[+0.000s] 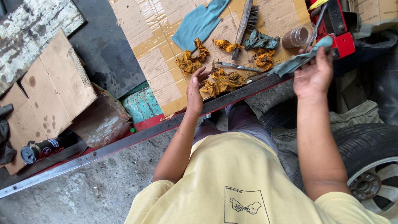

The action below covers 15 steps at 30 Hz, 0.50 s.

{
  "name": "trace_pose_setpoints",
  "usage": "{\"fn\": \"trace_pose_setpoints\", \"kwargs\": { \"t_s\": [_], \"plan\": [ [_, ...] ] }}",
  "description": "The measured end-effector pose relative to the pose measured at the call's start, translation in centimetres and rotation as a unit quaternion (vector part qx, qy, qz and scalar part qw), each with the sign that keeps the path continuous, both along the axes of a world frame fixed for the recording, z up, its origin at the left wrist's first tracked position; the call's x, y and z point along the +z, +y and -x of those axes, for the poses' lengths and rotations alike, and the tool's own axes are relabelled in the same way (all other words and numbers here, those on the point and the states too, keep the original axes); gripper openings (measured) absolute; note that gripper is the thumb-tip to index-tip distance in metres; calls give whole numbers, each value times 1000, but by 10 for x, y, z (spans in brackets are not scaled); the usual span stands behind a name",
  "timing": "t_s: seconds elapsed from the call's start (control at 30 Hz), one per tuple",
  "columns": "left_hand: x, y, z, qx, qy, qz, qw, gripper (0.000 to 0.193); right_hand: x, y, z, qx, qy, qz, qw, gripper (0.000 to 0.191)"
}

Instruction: The person cleans a car wheel while the vehicle sits on a lift. They use a small metal tool around the lug nuts and hub, scrub the rim and tire with a brush, and repeatedly wipe the rim spokes and center with a cloth, returning to a work cart to grab the cloth and tool between passes.

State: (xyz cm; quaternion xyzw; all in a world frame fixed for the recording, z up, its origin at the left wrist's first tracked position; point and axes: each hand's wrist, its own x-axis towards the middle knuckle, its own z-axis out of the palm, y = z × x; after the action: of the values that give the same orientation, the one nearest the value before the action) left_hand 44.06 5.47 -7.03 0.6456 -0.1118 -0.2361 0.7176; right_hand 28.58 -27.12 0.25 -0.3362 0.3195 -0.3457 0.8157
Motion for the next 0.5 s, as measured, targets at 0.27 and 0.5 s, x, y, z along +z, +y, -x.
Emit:
{"fn": "trace_pose_setpoints", "kwargs": {
  "t_s": [0.27,0.5],
  "plan": [
    [12,-8,-3,-19,-15,19,1000,67,-7,11,20,-19,-40,-7,999,22],
    [20,-22,15,-92,-8,43,995,68,2,12,89,-67,-37,39,996,17]
  ]
}}
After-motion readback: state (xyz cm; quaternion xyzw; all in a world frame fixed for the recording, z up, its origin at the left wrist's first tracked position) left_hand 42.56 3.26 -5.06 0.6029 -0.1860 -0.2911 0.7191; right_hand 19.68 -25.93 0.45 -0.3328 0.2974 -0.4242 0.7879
